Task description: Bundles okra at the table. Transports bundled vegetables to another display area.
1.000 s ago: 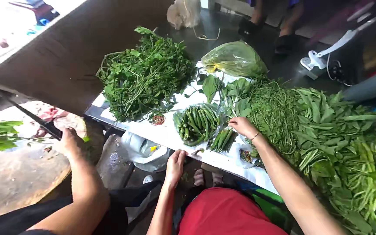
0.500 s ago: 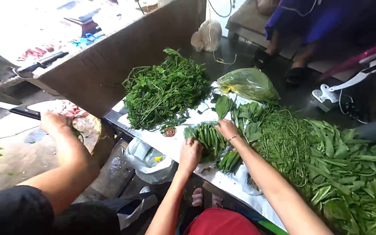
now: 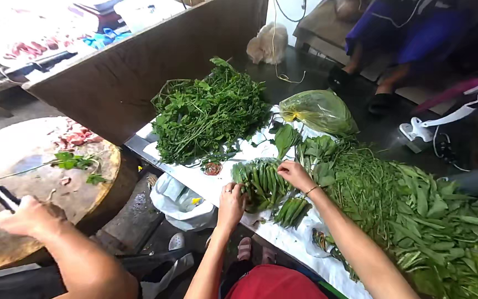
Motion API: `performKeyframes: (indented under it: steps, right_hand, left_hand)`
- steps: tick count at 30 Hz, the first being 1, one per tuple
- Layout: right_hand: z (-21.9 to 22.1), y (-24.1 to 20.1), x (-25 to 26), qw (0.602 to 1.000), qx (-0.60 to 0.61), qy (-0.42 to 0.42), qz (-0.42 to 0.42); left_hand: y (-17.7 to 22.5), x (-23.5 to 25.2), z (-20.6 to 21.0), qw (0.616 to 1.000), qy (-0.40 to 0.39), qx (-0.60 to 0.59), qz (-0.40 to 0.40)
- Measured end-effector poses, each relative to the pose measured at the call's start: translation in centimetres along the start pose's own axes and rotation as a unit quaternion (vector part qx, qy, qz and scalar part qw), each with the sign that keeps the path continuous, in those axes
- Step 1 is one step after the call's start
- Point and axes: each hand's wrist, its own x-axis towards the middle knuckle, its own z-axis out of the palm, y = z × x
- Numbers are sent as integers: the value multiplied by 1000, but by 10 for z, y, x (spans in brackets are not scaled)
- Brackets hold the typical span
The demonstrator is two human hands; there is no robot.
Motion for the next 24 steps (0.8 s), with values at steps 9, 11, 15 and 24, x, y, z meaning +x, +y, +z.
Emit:
performKeyframes:
  steps: [9,11,15,24]
  right_hand:
    - [59,-65,42,995,-45,-11,88]
    - [58,-66,50,996,-39,9,78]
    - [50,-66,61,996,-46,-10,72]
    - [80,-56,-17,963,-87,-133,-218]
  left_hand:
    - [-9,-21,14,997,60,-42,-13]
    - [-11,-28,9,997,66,-36,-13]
    - [-18,-48,1,998,32,-32,-44]
    - [-10,-53,8,997,-41,-41,-41]
